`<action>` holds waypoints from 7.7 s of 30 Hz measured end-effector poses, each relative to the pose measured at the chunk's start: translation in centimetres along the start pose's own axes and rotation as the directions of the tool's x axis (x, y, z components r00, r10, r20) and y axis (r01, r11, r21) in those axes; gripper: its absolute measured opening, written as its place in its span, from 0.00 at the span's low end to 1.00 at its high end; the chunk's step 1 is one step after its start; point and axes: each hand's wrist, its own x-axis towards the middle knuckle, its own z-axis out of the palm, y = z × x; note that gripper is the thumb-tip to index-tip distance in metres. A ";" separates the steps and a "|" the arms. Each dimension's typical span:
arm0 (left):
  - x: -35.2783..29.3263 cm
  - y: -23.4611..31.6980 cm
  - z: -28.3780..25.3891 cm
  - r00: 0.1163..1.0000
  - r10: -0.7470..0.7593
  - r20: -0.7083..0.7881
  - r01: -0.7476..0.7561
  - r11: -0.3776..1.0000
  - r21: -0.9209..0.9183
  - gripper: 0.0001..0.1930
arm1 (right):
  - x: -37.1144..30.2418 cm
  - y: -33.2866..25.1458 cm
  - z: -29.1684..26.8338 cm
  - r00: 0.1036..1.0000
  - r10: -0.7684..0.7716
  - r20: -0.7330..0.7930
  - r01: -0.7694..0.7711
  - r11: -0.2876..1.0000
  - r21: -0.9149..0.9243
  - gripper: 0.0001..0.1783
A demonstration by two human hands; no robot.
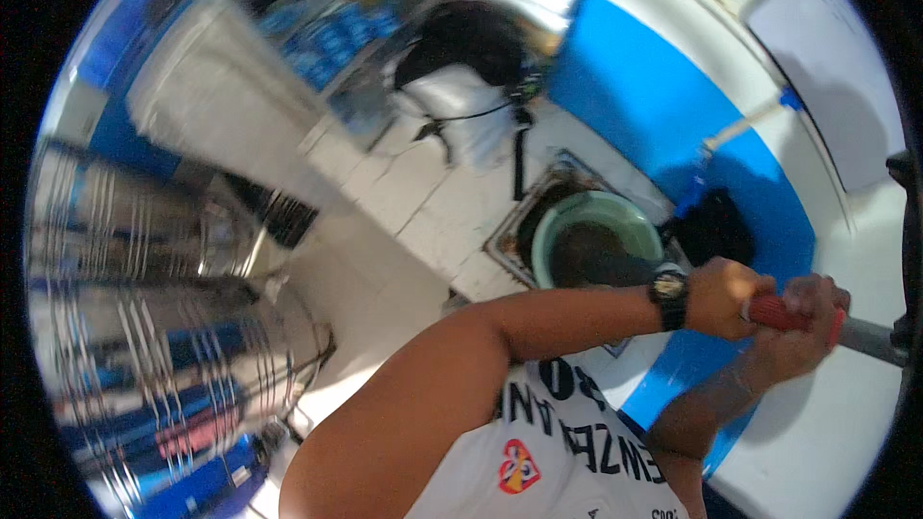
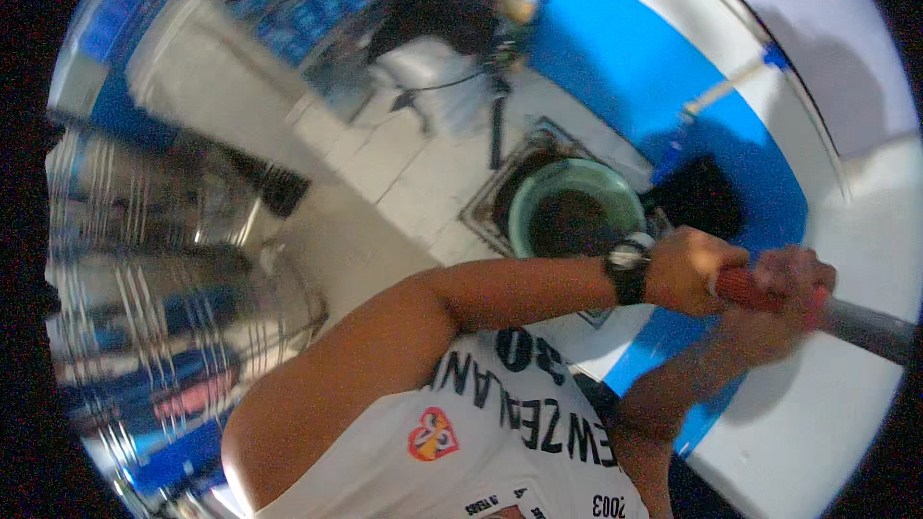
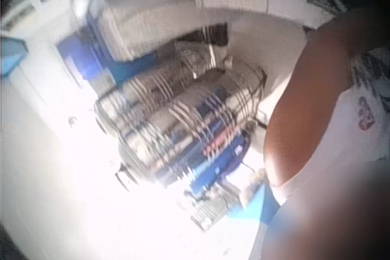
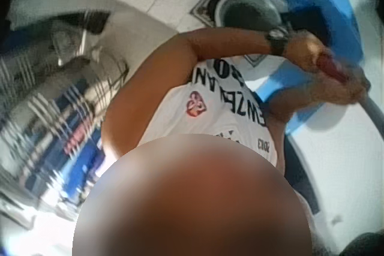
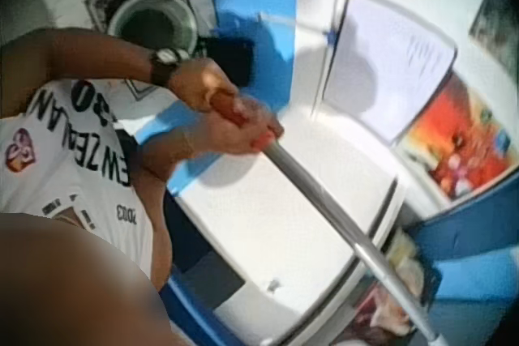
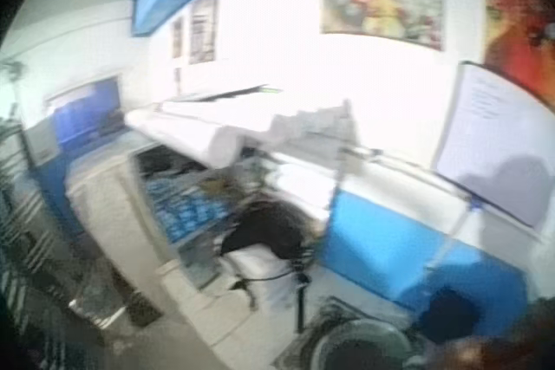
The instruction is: The person mops a tiled floor in a commercial backroom using a mop and bucket. They repeatedly wring the mop in a green basin and continue mopping around stacked water jugs, a metal tank, and a stainless steel counter.
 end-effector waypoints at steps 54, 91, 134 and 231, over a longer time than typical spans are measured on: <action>5.8 2.6 -2.4 0.704 0.086 0.705 0.297 0.866 -0.402 0.13 | 3.3 -6.4 4.5 0.827 -0.132 0.547 -0.061 0.945 0.321 0.17; 1.3 -0.7 -2.1 0.992 0.046 0.116 -0.023 0.980 -0.197 0.16 | -0.9 -1.3 8.1 0.979 -0.142 -0.146 0.149 0.988 0.035 0.16; 3.5 1.9 -0.8 0.950 0.117 0.289 -0.013 0.941 -0.339 0.09 | 1.5 -4.0 3.6 0.916 0.140 0.375 -0.257 0.924 0.282 0.16; -0.7 3.4 1.3 0.982 0.162 -0.095 -0.159 0.987 0.036 0.11 | -2.8 -4.6 3.4 0.936 -0.002 0.353 -0.091 0.965 0.246 0.19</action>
